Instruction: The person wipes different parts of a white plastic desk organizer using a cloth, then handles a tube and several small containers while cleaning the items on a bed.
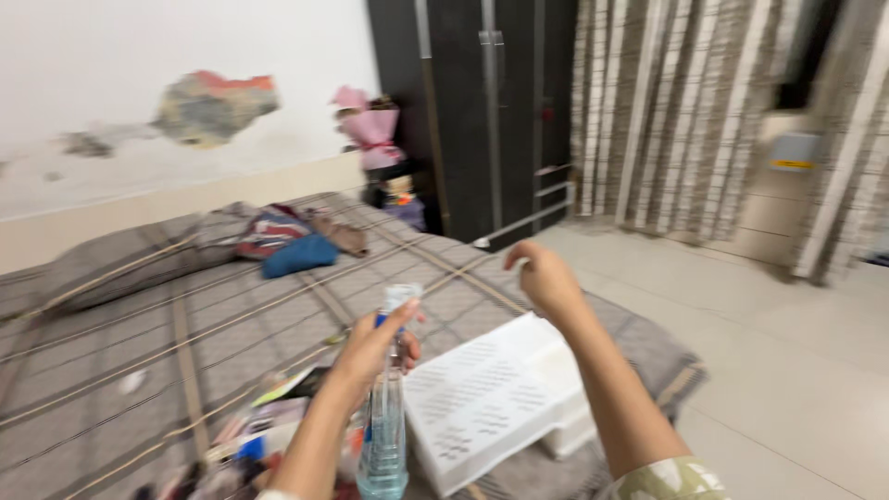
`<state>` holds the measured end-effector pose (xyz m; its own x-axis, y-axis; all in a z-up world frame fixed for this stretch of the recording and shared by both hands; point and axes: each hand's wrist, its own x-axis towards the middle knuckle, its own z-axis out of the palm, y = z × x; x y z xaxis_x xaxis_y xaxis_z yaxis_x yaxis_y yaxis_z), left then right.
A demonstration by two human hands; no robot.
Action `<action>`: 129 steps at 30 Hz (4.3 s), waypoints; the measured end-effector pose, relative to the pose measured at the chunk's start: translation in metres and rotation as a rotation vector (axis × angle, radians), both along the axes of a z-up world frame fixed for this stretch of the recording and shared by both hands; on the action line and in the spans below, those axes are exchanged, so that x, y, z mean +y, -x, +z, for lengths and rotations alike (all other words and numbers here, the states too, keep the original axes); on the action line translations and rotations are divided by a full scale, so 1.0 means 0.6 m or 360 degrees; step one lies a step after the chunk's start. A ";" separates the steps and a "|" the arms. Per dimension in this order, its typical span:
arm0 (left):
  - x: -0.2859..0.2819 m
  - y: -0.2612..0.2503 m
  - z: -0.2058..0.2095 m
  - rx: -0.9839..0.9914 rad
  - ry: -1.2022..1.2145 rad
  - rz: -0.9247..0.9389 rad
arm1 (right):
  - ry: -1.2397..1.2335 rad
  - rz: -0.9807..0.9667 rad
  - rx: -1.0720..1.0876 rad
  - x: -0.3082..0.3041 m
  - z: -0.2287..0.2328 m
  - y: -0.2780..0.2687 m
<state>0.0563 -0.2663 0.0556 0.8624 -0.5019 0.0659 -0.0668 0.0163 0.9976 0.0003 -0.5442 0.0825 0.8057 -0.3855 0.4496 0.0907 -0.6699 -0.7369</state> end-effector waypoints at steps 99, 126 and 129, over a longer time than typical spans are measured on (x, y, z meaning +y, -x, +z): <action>-0.019 -0.054 -0.159 -0.1187 -0.1562 0.1127 | -0.1419 0.1047 0.0285 -0.044 -0.083 0.116; -0.332 0.063 -0.195 -0.1417 -0.0867 -0.0110 | -0.0791 0.0245 0.1323 -0.186 -0.213 0.163; -0.356 0.056 -0.199 -0.1495 -0.0941 0.0128 | -0.0697 0.0056 0.1196 -0.163 -0.221 0.150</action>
